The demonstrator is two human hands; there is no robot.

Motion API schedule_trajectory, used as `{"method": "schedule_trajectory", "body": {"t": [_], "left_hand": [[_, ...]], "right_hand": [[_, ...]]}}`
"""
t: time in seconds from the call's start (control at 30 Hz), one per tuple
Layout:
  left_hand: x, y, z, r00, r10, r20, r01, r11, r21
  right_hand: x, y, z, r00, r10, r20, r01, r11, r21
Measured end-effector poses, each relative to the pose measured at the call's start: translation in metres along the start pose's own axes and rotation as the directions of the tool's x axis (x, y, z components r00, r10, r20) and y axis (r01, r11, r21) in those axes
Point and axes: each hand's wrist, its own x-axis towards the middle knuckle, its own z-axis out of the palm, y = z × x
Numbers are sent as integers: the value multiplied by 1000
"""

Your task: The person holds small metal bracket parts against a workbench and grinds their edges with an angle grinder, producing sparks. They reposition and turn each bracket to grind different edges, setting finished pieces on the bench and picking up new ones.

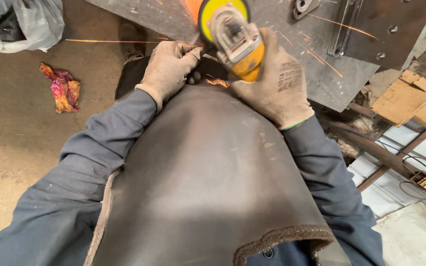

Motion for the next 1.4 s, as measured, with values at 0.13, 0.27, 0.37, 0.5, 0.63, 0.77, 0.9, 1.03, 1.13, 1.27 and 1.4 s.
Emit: {"method": "schedule_trajectory", "body": {"t": [0.13,0.27,0.37,0.5,0.63,0.77,0.9,1.03,1.13,1.27,1.4], "left_hand": [[2,0,0,999,-30,13,30,999,-20],[3,-4,0,999,-32,27,34,997,-68],[4,-8,0,999,-19,33,21,997,-78],[6,-10,0,999,-44,13,45,993,-111],[7,-11,1,999,-30,27,32,993,-116],[5,-12,1,999,-34,32,39,986,-162],[-2,-10,1,999,25,47,0,881,-473],[-3,1,13,982,124,144,-86,966,-244],[-4,13,22,926,248,284,-330,899,290],[1,38,12,725,679,113,-525,440,729],[8,59,-18,416,859,299,-454,-89,886]], "right_hand": [[-3,9,-10,996,82,-36,-82,997,14],[-10,12,-16,996,70,-63,-67,997,47],[-11,9,-9,996,71,-50,-68,996,55],[-10,6,0,999,35,-19,-34,997,67],[-12,19,0,995,90,-53,-85,993,79],[-18,42,-8,992,83,-100,-65,984,166],[-35,53,-16,969,235,-79,-164,846,507],[-48,56,-20,926,374,-46,-197,585,787],[-55,60,-24,911,408,-53,-181,512,840],[-66,66,-26,889,453,-62,-171,455,874],[-74,72,-23,886,457,-76,-134,410,902]]}}
